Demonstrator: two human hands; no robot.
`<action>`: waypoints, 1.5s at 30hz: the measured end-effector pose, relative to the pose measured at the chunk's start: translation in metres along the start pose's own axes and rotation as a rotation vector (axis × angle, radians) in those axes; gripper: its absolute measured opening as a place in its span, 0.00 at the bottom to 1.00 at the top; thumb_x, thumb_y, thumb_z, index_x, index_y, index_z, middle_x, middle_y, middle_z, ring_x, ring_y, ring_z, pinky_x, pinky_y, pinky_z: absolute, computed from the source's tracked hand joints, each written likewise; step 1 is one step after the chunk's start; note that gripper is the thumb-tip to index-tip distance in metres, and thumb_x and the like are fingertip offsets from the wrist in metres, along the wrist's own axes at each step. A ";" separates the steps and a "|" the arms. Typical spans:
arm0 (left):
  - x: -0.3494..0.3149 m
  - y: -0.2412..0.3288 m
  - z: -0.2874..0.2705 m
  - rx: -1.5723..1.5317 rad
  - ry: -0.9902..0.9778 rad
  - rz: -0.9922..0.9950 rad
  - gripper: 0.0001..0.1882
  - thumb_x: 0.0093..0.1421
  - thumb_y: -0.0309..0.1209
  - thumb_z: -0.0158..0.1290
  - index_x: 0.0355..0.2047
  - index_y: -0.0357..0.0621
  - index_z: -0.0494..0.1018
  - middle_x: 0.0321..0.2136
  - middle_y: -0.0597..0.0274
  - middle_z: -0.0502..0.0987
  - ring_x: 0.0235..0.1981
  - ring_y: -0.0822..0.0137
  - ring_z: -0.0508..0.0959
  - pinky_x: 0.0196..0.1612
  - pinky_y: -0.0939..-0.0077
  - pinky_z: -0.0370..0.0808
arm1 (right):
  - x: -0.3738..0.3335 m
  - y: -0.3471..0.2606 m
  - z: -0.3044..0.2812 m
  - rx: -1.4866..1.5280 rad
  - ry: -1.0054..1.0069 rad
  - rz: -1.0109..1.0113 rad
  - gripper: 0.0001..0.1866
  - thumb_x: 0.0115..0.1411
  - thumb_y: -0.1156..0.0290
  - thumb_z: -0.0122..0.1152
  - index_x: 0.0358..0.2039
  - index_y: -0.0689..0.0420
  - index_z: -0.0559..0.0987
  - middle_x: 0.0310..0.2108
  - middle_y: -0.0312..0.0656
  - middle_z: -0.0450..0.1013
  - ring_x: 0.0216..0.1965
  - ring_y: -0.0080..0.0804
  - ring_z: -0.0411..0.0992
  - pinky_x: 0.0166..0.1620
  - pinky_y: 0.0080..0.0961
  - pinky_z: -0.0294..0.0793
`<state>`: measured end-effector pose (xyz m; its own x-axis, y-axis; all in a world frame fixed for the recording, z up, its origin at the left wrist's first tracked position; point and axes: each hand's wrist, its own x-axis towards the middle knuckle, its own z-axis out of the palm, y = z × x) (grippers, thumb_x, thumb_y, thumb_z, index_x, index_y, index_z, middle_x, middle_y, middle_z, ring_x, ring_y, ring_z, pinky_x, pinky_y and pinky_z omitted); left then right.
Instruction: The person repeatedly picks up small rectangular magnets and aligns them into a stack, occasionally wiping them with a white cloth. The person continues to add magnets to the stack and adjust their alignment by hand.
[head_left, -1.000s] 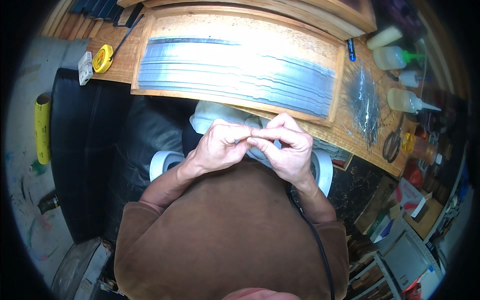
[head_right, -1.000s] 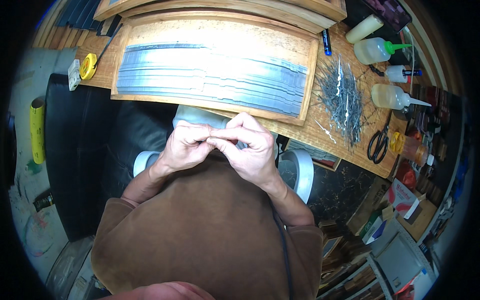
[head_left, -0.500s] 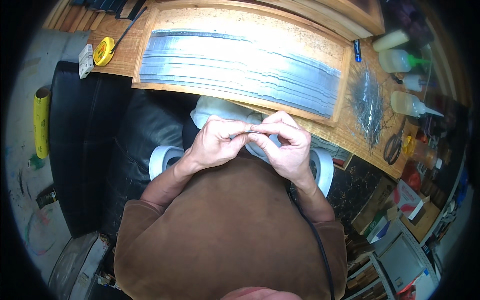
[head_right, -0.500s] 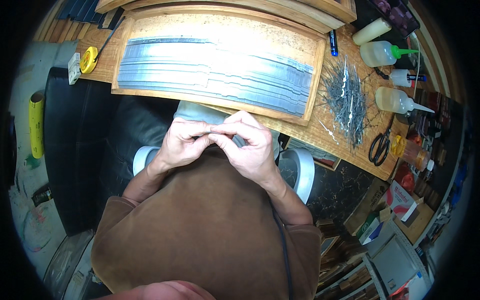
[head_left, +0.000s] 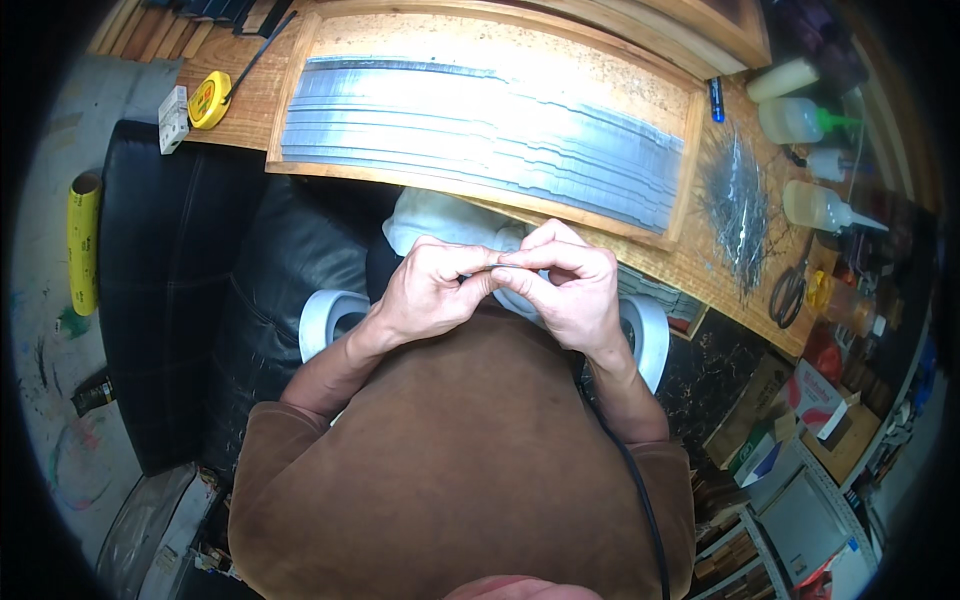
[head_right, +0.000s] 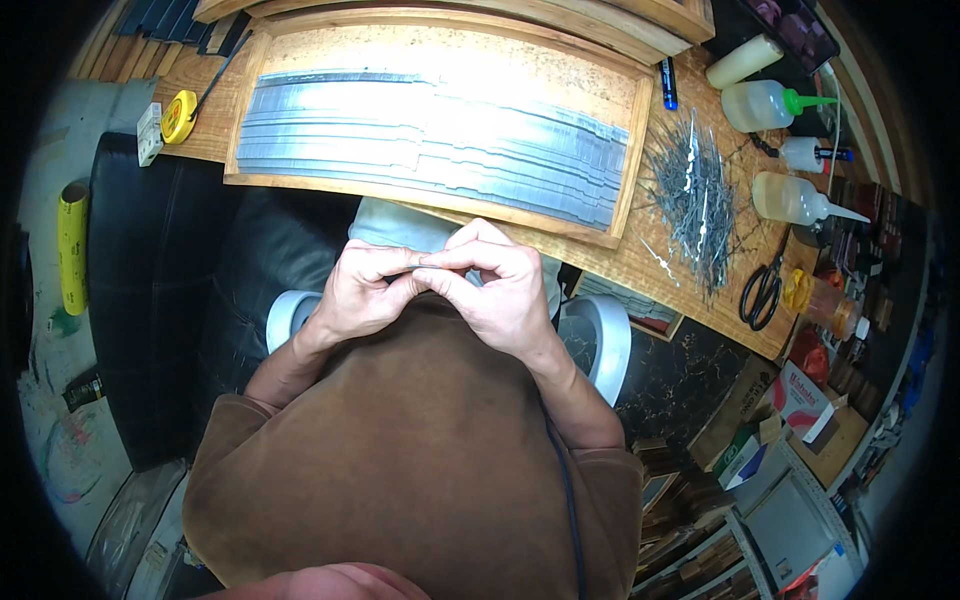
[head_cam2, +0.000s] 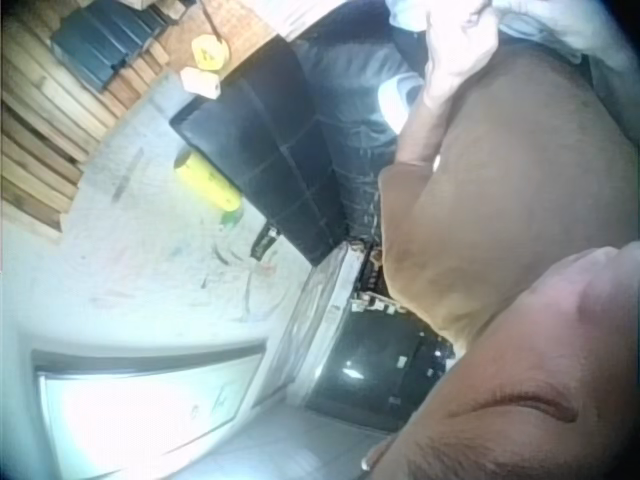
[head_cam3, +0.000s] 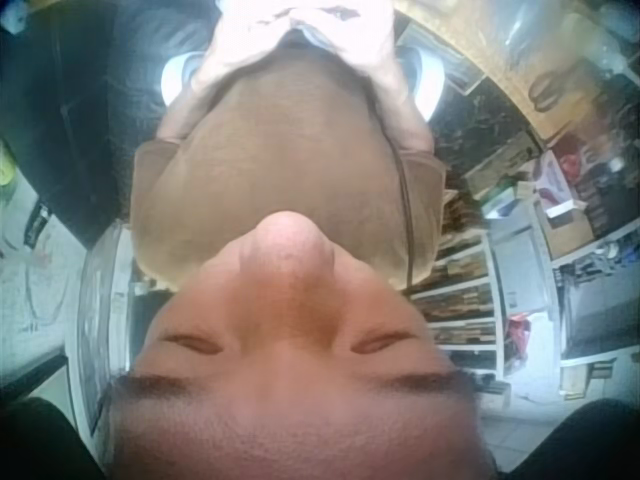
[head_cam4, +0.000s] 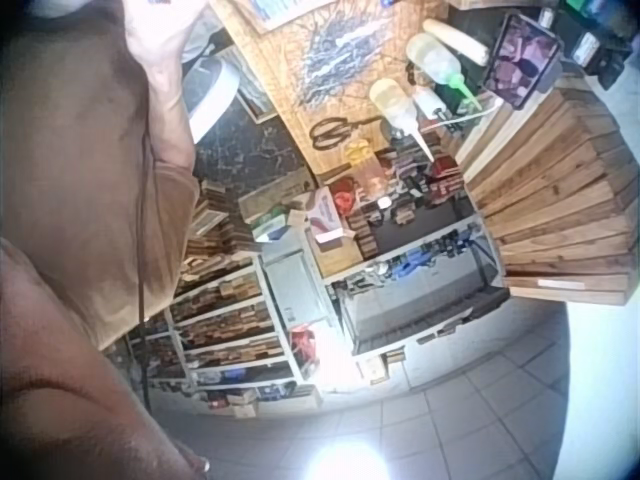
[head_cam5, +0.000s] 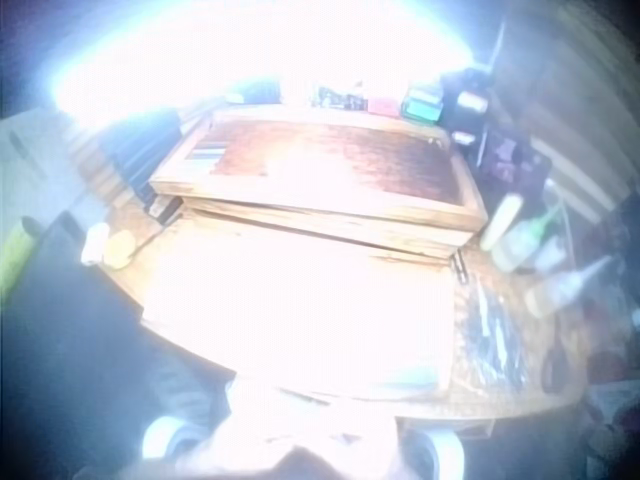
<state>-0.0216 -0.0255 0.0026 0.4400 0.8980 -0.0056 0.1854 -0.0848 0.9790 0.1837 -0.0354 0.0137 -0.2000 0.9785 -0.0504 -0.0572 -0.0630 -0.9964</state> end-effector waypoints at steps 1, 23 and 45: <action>0.000 0.001 0.000 0.005 0.012 0.007 0.10 0.63 0.23 0.64 0.45 0.38 0.85 0.22 0.50 0.80 0.19 0.66 0.79 0.26 0.73 0.74 | 0.000 -0.002 0.001 -0.032 0.006 -0.015 0.09 0.55 0.83 0.78 0.37 0.63 0.89 0.33 0.38 0.78 0.32 0.21 0.75 0.36 0.18 0.73; 0.001 0.011 -0.002 0.009 0.043 0.022 0.08 0.63 0.24 0.65 0.43 0.38 0.85 0.29 0.51 0.86 0.25 0.62 0.85 0.31 0.74 0.79 | -0.005 -0.005 0.004 -0.004 0.032 -0.050 0.06 0.61 0.84 0.71 0.37 0.65 0.83 0.37 0.40 0.79 0.38 0.24 0.79 0.44 0.22 0.81; -0.002 0.007 0.000 -0.008 0.057 0.035 0.10 0.61 0.24 0.67 0.43 0.36 0.85 0.30 0.50 0.86 0.27 0.64 0.86 0.33 0.74 0.80 | -0.008 -0.002 0.008 0.027 0.079 -0.100 0.06 0.60 0.85 0.70 0.36 0.64 0.81 0.35 0.40 0.78 0.36 0.25 0.77 0.41 0.22 0.77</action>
<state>-0.0212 -0.0278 0.0092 0.3950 0.9178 0.0398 0.1639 -0.1130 0.9800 0.1776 -0.0444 0.0163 -0.1145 0.9925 0.0430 -0.0999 0.0316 -0.9945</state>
